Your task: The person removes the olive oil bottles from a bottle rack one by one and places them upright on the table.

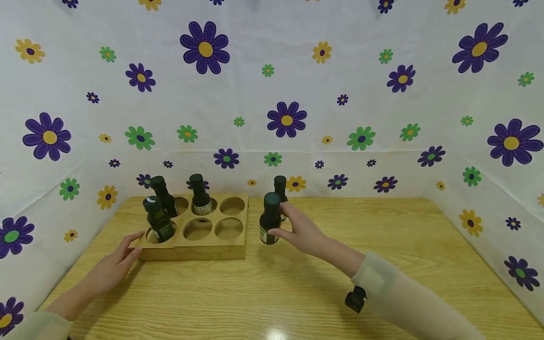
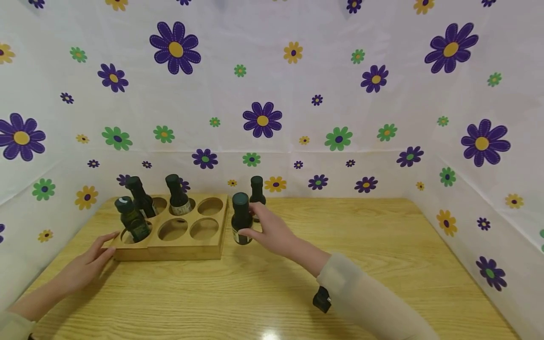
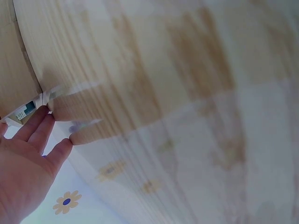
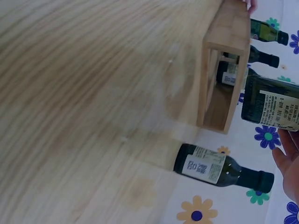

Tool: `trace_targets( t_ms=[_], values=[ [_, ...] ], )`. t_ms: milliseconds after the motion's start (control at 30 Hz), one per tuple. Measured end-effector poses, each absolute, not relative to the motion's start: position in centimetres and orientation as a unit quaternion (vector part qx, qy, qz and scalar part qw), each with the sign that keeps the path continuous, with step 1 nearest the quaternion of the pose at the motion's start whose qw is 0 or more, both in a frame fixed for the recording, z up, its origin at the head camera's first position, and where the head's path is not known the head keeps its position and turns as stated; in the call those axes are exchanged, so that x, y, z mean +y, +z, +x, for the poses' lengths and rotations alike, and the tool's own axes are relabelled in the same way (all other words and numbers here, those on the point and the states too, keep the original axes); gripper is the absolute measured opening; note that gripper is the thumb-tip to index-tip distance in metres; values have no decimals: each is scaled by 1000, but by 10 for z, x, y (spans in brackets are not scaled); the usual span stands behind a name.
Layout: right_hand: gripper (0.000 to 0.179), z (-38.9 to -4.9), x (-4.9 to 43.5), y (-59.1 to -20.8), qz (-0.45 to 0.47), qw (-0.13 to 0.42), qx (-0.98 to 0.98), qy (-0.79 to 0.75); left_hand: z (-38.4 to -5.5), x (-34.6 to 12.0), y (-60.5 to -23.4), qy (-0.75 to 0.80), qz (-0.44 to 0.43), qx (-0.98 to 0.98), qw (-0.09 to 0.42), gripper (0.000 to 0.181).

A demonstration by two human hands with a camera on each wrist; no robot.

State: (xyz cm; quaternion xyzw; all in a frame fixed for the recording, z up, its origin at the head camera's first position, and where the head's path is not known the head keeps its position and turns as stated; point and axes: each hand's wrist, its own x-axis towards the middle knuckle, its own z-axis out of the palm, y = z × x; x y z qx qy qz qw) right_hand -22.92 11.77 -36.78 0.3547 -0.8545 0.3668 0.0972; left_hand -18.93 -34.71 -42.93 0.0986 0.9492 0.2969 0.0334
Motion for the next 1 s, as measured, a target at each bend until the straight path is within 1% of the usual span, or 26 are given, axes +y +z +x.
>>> trace_targets(
  t_ms=[267,600,800,1000],
  values=[
    [47,-233,142,-382,331,101,-867,358,-190,-348,-431,298,99,949,28,55],
    [48,-254,167,-392,280,104,-881,367,-189,-348,-433,301,101,948,24,55],
    [49,-269,175,-395,250,111,-888,371,-188,-347,-432,301,103,948,20,53],
    [48,-283,179,-398,222,104,-893,377,-189,-348,-432,303,102,947,24,54]
  ],
)
